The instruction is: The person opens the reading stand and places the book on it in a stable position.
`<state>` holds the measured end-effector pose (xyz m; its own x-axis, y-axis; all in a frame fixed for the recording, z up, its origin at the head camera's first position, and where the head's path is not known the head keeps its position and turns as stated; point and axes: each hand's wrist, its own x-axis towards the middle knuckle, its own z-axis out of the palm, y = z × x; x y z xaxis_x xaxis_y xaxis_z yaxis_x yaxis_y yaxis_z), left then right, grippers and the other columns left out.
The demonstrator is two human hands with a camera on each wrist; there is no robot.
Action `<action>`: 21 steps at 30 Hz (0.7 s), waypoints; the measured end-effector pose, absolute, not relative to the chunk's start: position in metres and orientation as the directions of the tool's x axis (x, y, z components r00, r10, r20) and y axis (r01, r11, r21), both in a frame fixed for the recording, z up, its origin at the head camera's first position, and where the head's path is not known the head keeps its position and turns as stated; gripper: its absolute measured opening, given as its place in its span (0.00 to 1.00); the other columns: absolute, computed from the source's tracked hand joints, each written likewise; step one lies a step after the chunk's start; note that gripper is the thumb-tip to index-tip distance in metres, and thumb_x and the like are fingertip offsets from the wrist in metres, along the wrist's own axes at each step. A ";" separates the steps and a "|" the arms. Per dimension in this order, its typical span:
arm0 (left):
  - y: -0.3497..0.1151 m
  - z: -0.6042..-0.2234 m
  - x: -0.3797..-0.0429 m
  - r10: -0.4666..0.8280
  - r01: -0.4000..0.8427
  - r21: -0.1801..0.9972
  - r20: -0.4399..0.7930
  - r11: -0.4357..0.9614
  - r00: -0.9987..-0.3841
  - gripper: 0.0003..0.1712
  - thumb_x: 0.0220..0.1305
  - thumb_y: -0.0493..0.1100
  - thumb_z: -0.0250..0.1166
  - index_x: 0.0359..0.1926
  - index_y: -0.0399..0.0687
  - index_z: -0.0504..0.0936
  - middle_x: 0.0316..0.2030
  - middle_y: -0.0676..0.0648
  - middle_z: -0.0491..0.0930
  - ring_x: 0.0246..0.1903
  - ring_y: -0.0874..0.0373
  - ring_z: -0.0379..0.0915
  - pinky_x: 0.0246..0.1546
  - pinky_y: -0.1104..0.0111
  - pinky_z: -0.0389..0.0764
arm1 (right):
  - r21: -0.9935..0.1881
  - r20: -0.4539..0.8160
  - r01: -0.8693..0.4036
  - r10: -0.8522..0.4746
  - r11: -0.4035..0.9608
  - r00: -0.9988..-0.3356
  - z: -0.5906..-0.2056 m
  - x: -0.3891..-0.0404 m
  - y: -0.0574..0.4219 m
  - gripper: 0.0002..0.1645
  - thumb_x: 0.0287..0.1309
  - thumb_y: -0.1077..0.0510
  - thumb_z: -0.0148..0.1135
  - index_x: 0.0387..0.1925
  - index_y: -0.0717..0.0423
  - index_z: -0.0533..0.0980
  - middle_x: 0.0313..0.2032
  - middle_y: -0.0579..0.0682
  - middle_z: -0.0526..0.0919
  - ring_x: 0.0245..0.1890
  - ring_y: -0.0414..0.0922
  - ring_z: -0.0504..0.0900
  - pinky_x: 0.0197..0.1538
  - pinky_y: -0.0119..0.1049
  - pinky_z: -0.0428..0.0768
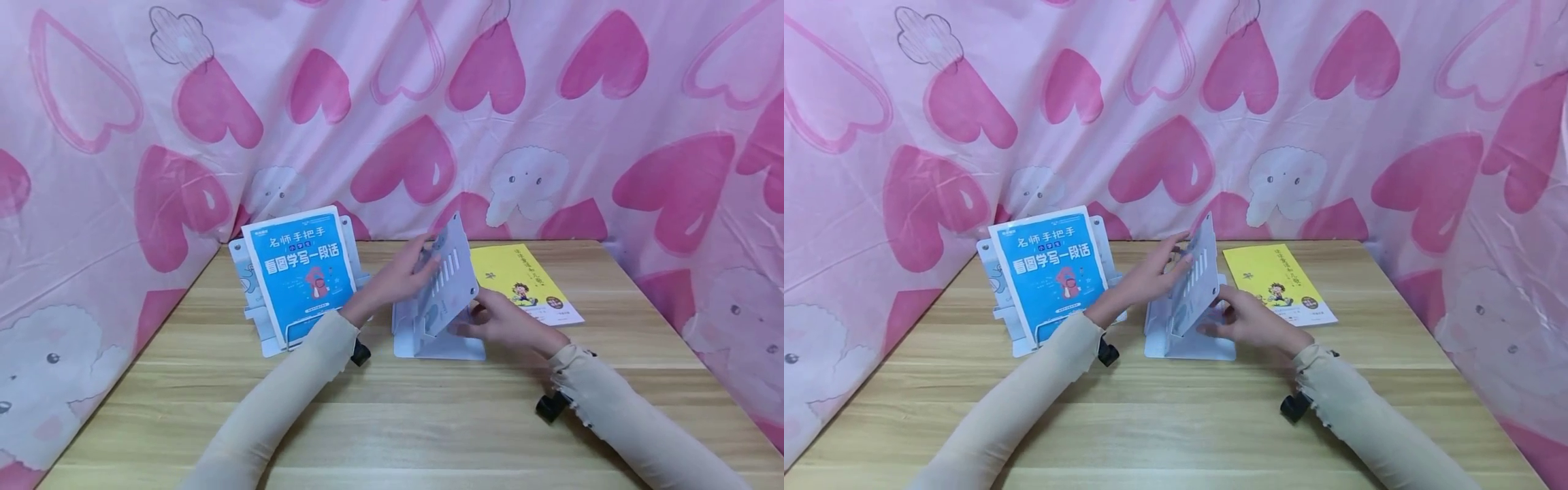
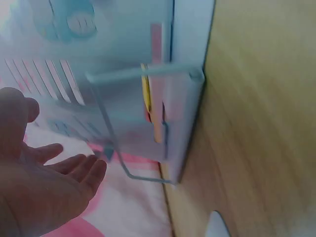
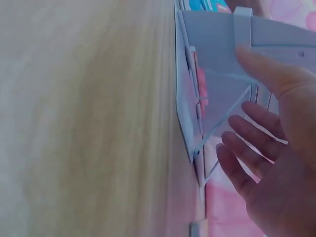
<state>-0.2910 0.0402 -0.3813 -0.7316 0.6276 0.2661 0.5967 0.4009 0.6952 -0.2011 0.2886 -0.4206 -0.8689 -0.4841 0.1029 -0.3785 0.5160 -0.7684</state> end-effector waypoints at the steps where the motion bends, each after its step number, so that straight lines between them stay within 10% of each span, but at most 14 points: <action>1: 0.040 -0.384 -0.296 0.615 0.572 0.722 0.258 0.389 -0.745 0.39 0.83 0.61 0.55 0.86 0.73 0.51 0.84 0.55 0.59 0.82 0.49 0.60 0.76 0.43 0.74 | -0.765 0.122 -0.395 -0.489 0.508 -0.864 -0.420 -0.200 0.286 0.57 0.61 0.50 0.82 0.83 0.30 0.58 0.72 0.40 0.74 0.61 0.49 0.81 0.62 0.50 0.84; 5: 0.039 -0.392 -0.311 0.595 0.517 0.772 0.230 0.370 -0.770 0.36 0.85 0.57 0.54 0.86 0.68 0.55 0.82 0.54 0.63 0.80 0.50 0.63 0.78 0.43 0.71 | -0.759 0.163 -0.433 -0.502 0.486 -0.850 -0.419 -0.194 0.273 0.77 0.53 0.43 0.87 0.88 0.32 0.41 0.82 0.40 0.62 0.73 0.45 0.73 0.70 0.57 0.79; 21: 0.014 -0.382 -0.306 0.591 0.530 0.619 0.128 0.580 -0.796 0.38 0.83 0.45 0.57 0.86 0.52 0.53 0.84 0.47 0.60 0.83 0.48 0.58 0.80 0.48 0.68 | -0.735 0.127 -0.354 -0.394 0.578 -0.910 -0.408 -0.194 0.279 0.60 0.53 0.33 0.83 0.81 0.20 0.58 0.68 0.32 0.79 0.55 0.46 0.83 0.53 0.47 0.85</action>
